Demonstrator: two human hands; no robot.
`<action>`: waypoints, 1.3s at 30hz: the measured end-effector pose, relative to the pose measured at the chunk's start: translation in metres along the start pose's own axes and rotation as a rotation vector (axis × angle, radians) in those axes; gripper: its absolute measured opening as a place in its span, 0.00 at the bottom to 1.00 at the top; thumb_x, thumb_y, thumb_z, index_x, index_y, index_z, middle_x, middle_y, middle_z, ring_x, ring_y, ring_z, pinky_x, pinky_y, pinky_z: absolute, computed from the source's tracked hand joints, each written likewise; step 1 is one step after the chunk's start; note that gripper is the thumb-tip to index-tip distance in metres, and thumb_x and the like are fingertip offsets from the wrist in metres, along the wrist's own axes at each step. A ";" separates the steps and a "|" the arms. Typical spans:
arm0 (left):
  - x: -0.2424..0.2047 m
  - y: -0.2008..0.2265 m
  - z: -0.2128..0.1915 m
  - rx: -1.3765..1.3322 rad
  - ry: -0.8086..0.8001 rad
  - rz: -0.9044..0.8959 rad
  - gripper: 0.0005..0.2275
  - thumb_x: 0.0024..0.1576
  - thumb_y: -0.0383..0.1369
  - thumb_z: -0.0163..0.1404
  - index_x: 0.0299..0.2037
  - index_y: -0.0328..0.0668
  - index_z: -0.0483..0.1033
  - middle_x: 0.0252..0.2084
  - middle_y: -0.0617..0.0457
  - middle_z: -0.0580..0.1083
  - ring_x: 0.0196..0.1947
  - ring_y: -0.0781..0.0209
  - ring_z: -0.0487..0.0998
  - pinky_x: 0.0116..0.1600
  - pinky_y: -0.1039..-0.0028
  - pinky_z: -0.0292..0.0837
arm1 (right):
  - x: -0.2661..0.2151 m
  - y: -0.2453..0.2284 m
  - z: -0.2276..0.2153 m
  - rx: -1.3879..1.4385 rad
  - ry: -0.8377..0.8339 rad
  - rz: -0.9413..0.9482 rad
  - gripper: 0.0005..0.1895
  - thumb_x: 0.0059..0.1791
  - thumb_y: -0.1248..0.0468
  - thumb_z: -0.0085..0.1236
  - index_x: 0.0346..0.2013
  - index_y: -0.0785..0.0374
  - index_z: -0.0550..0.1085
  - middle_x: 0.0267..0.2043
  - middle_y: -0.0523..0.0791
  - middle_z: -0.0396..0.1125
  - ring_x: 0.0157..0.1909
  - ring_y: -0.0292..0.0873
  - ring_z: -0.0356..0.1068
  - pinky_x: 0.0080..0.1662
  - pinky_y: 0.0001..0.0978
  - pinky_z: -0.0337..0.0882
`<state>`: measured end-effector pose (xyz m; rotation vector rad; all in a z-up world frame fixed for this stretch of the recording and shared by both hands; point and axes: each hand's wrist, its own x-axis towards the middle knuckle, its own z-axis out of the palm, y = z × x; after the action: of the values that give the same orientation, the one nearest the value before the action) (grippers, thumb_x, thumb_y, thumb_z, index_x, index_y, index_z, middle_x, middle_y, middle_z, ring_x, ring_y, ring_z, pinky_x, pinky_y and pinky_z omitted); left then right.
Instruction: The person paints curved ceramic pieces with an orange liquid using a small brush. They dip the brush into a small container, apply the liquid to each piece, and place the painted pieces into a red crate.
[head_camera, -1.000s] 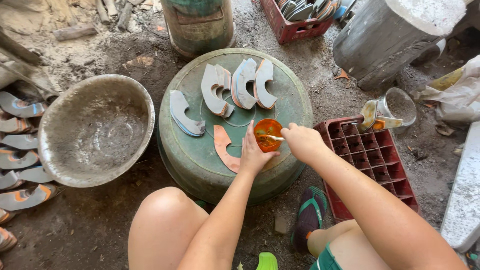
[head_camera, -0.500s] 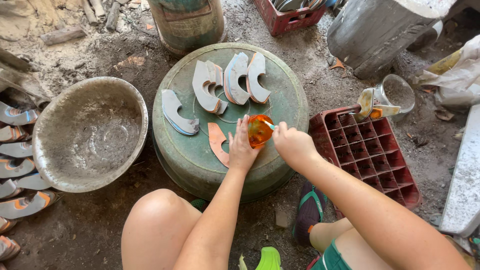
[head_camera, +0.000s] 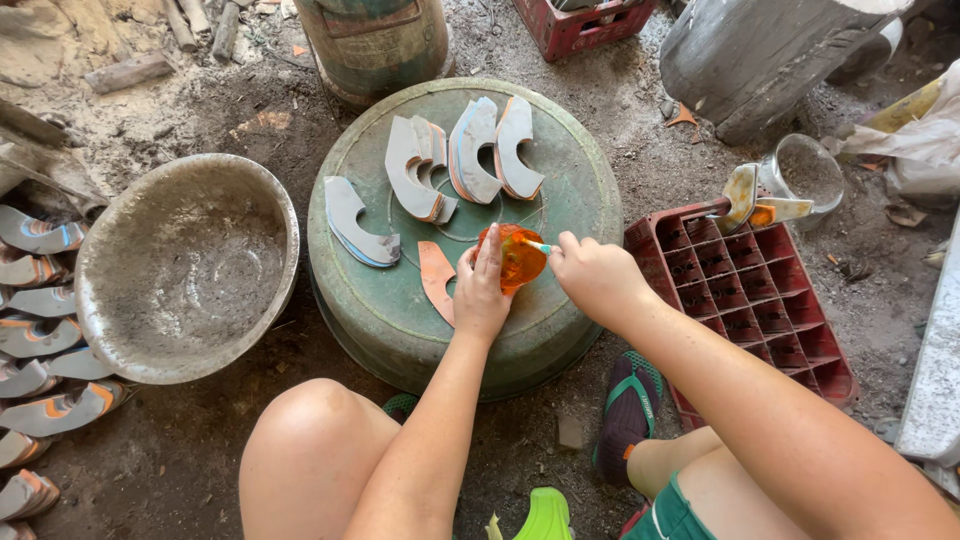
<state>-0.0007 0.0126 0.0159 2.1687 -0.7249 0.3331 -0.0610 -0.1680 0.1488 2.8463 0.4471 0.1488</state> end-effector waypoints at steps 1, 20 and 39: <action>0.001 0.000 -0.001 0.014 -0.004 0.015 0.49 0.41 0.28 0.67 0.75 0.51 0.50 0.71 0.56 0.64 0.57 0.39 0.70 0.58 0.59 0.73 | 0.000 0.000 0.004 -0.011 0.008 -0.001 0.07 0.44 0.65 0.57 0.36 0.61 0.74 0.35 0.43 0.64 0.32 0.41 0.72 0.28 0.31 0.73; -0.003 0.002 -0.001 0.210 -0.073 0.084 0.47 0.43 0.25 0.63 0.76 0.54 0.52 0.75 0.63 0.61 0.61 0.42 0.69 0.62 0.54 0.66 | 0.002 -0.004 0.008 0.115 -0.233 0.089 0.05 0.46 0.67 0.56 0.36 0.62 0.75 0.37 0.47 0.67 0.35 0.48 0.76 0.33 0.39 0.77; -0.015 -0.022 -0.004 0.143 -0.076 0.063 0.52 0.43 0.36 0.68 0.77 0.49 0.44 0.76 0.58 0.57 0.71 0.52 0.64 0.66 0.53 0.61 | 0.002 -0.005 0.000 0.683 -0.311 0.302 0.10 0.47 0.62 0.55 0.40 0.58 0.78 0.43 0.48 0.71 0.47 0.55 0.73 0.48 0.47 0.73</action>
<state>0.0008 0.0329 -0.0017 2.3069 -0.8354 0.3453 -0.0603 -0.1625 0.1476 3.4947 -0.0180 -0.4788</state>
